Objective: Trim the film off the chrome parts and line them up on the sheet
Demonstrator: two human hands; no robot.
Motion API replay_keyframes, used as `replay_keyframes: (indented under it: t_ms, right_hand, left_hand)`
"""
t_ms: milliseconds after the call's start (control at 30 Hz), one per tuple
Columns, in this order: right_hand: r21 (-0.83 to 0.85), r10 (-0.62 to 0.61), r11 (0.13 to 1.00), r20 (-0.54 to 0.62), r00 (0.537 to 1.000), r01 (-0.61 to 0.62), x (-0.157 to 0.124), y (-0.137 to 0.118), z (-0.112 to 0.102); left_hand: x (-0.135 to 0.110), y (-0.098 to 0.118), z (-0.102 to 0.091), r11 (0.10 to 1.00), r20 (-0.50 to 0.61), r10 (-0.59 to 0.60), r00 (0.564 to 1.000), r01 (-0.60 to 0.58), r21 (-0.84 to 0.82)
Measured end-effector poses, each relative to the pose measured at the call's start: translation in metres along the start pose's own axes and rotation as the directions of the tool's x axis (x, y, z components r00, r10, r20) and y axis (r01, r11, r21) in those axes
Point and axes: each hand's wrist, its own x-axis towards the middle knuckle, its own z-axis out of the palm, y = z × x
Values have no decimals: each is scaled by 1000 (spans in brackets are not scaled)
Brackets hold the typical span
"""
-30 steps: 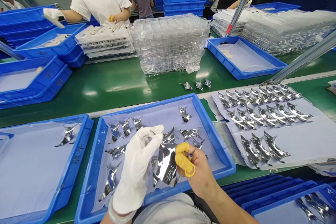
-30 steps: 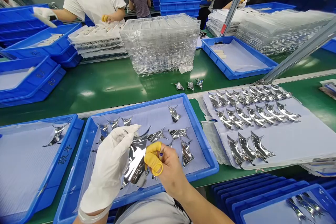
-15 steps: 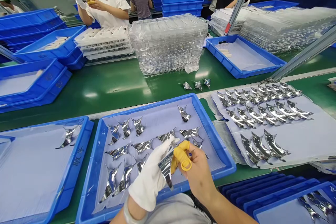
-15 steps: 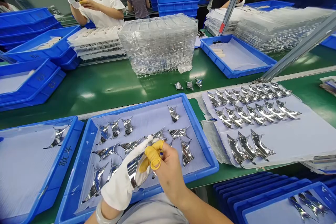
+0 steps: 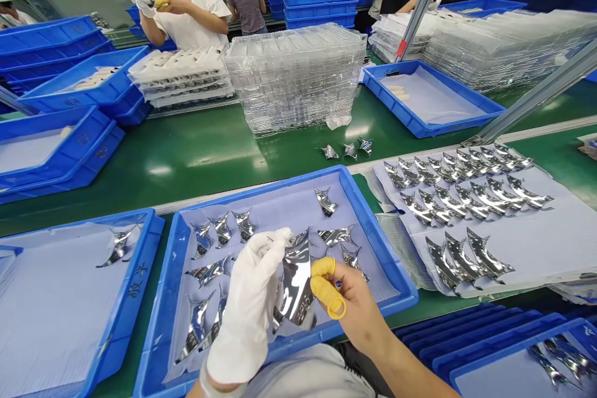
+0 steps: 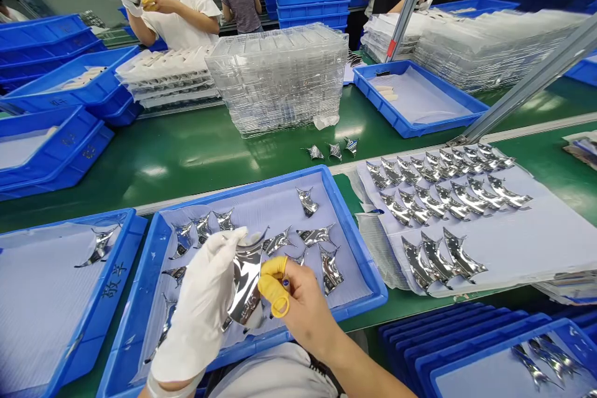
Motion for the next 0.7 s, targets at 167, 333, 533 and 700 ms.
replay_keyframes:
  t_ms: [167,333,533,700]
  right_hand:
    - [-26,-19,999,61,998,21,-1,5,-5]
    - [-95,-43,994,79,996,51,0,6,-6]
    - [-246,-274,923,122,954,297,-1,5,-7]
    - [-337,-345,864,141,928,373,-7,2,-2]
  left_hand:
    - [-1,9,1,999,-48,13,999,-11,46]
    - [-6,5,-11,977,-25,164,986,-159,144]
    - [-6,2,-23,916,117,343,932,-359,179]
    - [-3,0,-26,936,120,305,945,-321,145]
